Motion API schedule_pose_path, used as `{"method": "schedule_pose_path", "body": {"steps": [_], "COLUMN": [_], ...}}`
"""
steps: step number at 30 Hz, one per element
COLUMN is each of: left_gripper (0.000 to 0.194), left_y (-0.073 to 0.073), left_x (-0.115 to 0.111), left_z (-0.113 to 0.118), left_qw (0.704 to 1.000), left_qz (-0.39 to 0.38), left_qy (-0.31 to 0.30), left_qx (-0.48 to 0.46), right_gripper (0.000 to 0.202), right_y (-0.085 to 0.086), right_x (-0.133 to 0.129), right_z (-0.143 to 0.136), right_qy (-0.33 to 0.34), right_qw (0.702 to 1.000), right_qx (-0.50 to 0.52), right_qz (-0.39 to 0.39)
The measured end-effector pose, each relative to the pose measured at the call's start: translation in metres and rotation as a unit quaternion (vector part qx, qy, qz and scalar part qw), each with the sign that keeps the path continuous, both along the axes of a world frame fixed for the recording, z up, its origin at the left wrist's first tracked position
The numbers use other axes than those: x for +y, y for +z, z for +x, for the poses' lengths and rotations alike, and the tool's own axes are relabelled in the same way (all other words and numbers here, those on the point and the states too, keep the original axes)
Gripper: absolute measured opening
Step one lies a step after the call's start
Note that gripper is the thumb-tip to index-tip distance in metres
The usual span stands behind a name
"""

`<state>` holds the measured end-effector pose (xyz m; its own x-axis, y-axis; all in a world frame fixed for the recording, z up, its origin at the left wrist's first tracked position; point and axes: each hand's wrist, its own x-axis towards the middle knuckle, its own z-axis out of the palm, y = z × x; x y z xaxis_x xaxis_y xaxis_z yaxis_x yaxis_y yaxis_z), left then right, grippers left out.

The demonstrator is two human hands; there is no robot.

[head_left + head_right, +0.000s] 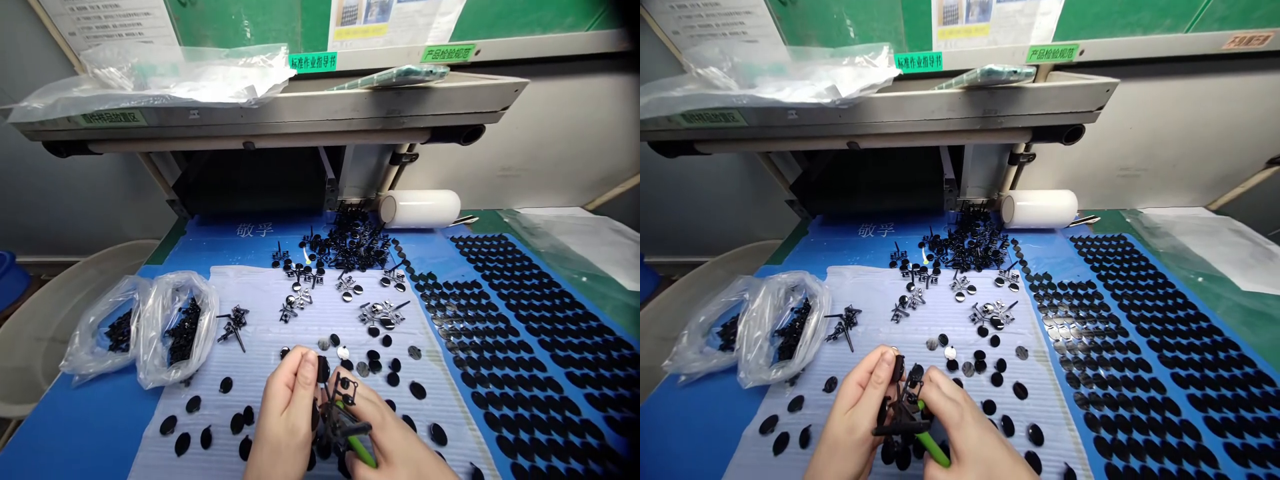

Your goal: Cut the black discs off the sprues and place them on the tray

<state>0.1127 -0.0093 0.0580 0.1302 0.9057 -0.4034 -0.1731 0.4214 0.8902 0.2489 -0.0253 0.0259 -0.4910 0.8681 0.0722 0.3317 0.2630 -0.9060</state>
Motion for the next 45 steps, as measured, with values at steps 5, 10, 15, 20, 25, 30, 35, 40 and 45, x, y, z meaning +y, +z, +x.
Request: {"method": "schedule_pose_path", "body": {"steps": [5, 10, 15, 20, 25, 30, 35, 40, 45], "left_gripper": [0.033, 0.032, 0.032, 0.030, 0.029, 0.029, 0.031, 0.032, 0.031], "left_y": [0.000, -0.005, -0.008, -0.005, -0.004, -0.008, -0.008, 0.001, 0.001], "left_x": [0.000, -0.001, -0.002, -0.002, -0.003, -0.004, -0.004, -0.001, -0.001], "left_z": [-0.002, -0.002, -0.002, -0.004, -0.005, -0.005, -0.006, -0.009, -0.012], "left_qw": [1.000, 1.000, 0.999, 0.997, 0.997, 0.998, 0.996, 0.988, 0.985], "left_qz": [0.003, -0.008, -0.009, -0.024, -0.027, -0.016, -0.031, -0.078, -0.075], "left_qy": [-0.002, 0.004, 0.012, 0.005, 0.011, 0.015, 0.039, 0.070, 0.109], "left_qx": [-0.016, -0.025, -0.033, -0.071, -0.072, -0.059, -0.074, -0.111, -0.109], "right_gripper": [0.044, 0.039, 0.039, 0.042, 0.036, 0.027, 0.021, 0.024, 0.032], "right_y": [0.001, -0.001, -0.001, 0.000, 0.003, 0.002, -0.001, -0.008, -0.014], "right_x": [-0.001, -0.001, 0.001, 0.004, 0.007, 0.010, 0.009, 0.007, 0.009], "right_z": [-0.001, -0.003, -0.006, -0.007, -0.008, -0.007, -0.005, -0.006, -0.011], "right_qy": [-0.013, -0.033, -0.024, 0.002, 0.014, 0.055, 0.069, 0.045, -0.038], "right_qw": [0.999, 0.997, 0.997, 0.996, 0.995, 0.992, 0.992, 0.991, 0.989], "right_qx": [-0.041, -0.057, -0.059, -0.082, -0.089, -0.104, -0.095, -0.111, -0.138], "right_qz": [0.010, 0.033, 0.038, 0.020, 0.030, 0.039, 0.045, 0.054, 0.046]}}
